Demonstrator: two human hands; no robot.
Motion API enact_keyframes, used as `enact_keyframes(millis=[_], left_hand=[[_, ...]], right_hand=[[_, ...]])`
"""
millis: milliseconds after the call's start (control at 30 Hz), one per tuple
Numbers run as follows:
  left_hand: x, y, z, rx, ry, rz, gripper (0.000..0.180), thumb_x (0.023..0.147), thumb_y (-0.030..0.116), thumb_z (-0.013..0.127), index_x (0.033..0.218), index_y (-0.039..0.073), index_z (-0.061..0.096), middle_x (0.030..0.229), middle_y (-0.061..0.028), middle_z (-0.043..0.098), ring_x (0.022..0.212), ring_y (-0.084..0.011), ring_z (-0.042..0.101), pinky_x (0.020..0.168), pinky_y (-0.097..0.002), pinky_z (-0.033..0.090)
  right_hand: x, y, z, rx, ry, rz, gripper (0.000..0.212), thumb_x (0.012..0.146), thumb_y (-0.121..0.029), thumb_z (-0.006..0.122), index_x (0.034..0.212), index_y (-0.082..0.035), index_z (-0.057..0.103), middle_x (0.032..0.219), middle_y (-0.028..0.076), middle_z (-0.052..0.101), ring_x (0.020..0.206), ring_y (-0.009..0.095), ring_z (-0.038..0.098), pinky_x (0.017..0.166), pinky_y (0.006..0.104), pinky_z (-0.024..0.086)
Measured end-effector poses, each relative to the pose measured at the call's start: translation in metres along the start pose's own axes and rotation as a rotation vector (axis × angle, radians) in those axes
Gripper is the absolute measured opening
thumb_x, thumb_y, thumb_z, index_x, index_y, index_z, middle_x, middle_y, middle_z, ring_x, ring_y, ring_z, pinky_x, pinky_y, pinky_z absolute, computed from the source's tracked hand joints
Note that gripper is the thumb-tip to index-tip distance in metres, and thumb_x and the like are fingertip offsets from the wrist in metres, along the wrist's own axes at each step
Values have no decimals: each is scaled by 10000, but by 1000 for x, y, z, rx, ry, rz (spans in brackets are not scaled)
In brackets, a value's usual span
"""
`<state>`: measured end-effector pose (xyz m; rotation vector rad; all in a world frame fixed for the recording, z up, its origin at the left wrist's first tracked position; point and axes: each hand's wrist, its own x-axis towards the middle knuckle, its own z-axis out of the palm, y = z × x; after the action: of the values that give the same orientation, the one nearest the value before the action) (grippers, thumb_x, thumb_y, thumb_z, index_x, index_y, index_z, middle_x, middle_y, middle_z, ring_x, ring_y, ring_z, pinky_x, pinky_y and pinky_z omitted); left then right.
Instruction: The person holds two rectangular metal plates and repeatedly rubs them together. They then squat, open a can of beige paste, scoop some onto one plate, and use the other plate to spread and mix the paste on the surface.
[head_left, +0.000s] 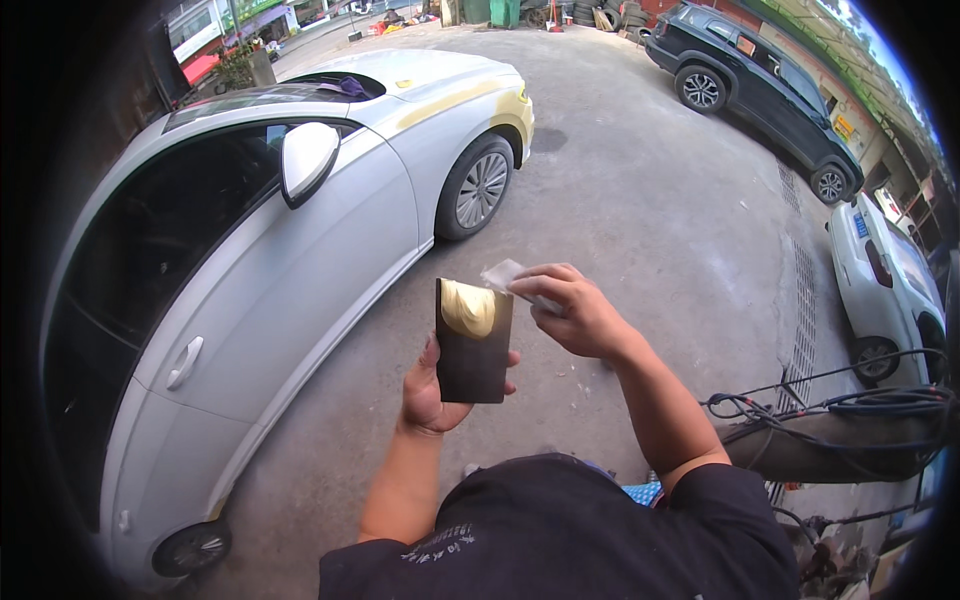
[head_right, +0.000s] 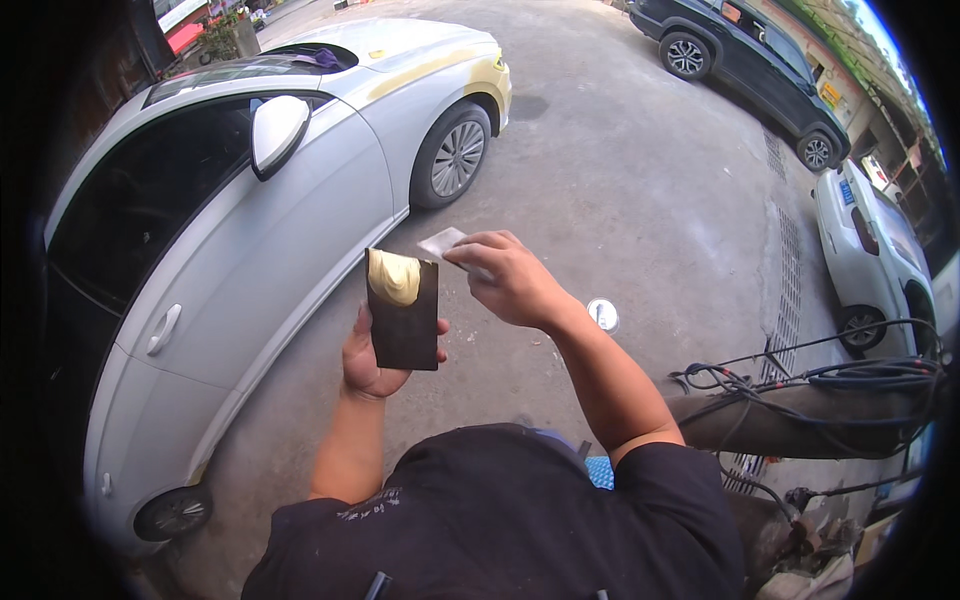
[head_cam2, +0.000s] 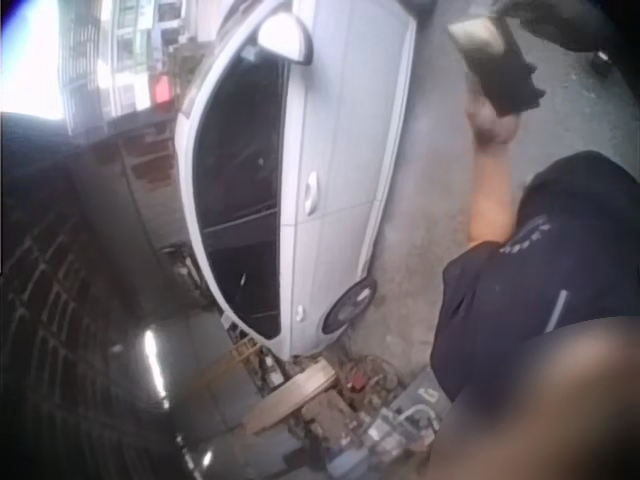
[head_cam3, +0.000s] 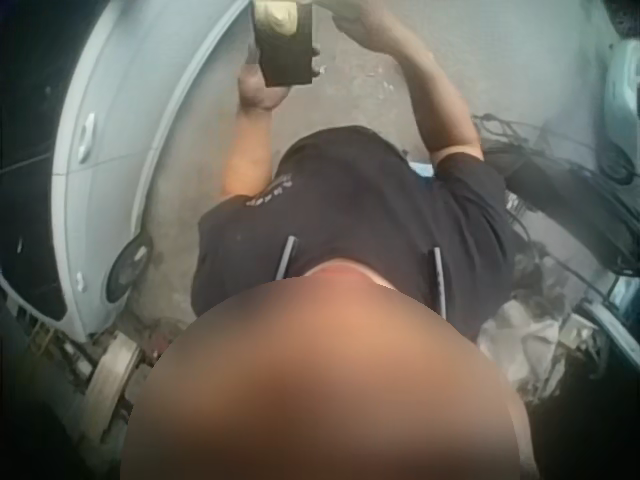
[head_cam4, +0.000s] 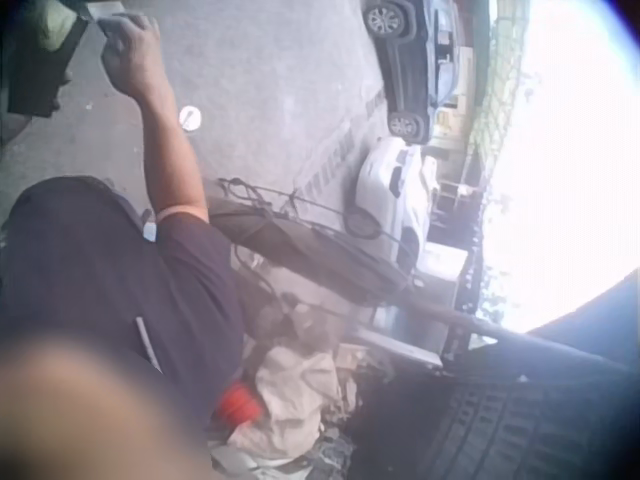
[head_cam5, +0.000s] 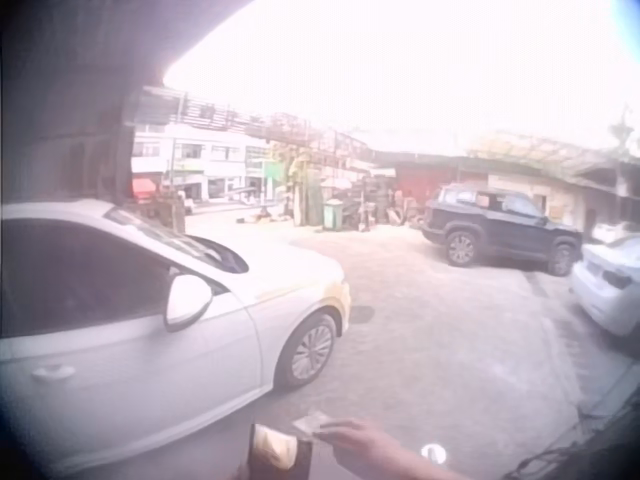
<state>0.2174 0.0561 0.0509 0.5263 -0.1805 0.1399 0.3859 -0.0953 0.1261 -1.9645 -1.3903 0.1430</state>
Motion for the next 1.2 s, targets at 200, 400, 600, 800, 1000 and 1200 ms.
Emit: enact_keyframes(millis=[200, 400, 600, 800, 1000, 1200], left_hand=[[16, -13, -7, 317, 325, 306, 609, 1024, 510, 355, 1442, 67, 366, 1322, -107, 531, 1194, -226, 534, 1036, -420, 420], [14, -20, -21, 579, 394, 432, 559, 1034, 470, 371, 1396, 47, 426, 1266, -98, 563, 1129, -203, 551, 985, -371, 437], [-5, 14, -23, 54, 181, 67, 591, 1022, 475, 365, 1438, 56, 387, 1344, -187, 532, 1189, -350, 563, 861, -509, 540], [-12, 9, -28, -301, -189, -208, 679, 999, 512, 382, 1519, 96, 250, 1459, -250, 386, 1245, -565, 441, 770, -636, 541], [-8, 8, -12, -186, -159, -117, 697, 986, 539, 408, 1502, 86, 286, 1457, -211, 408, 1272, -495, 451, 839, -606, 536], [3, 9, 2, 183, 140, 226, 718, 982, 580, 392, 1484, 71, 315, 1434, -169, 450, 1345, -322, 428, 1031, -520, 438]], right_hand=[[-11, -40, 31, 10, -11, -205, 426, 745, 40, 623, 1154, -76, 658, 1183, 123, 623, 1097, 355, 558, 931, 426, 481], [-5, -35, 28, 133, 139, -132, 441, 762, 80, 552, 1167, -67, 645, 1174, 128, 641, 1083, 318, 587, 920, 412, 490], [-12, -52, 0, 87, 184, -417, 521, 681, 119, 571, 1150, -85, 669, 1192, 99, 637, 1088, 315, 582, 913, 412, 493], [-2, -11, -10, 201, -53, -542, 582, 630, 122, 586, 1160, -95, 686, 1223, 104, 627, 1121, 324, 560, 936, 419, 491], [-19, 22, -7, 300, 61, -389, 496, 691, 137, 564, 1132, -61, 678, 1240, 137, 617, 1168, 319, 563, 955, 418, 482], [-67, 18, 25, 1212, -42, 273, 458, 864, -53, 687, 1274, 4, 491, 1221, 100, 592, 1132, 181, 569, 990, 355, 443]])
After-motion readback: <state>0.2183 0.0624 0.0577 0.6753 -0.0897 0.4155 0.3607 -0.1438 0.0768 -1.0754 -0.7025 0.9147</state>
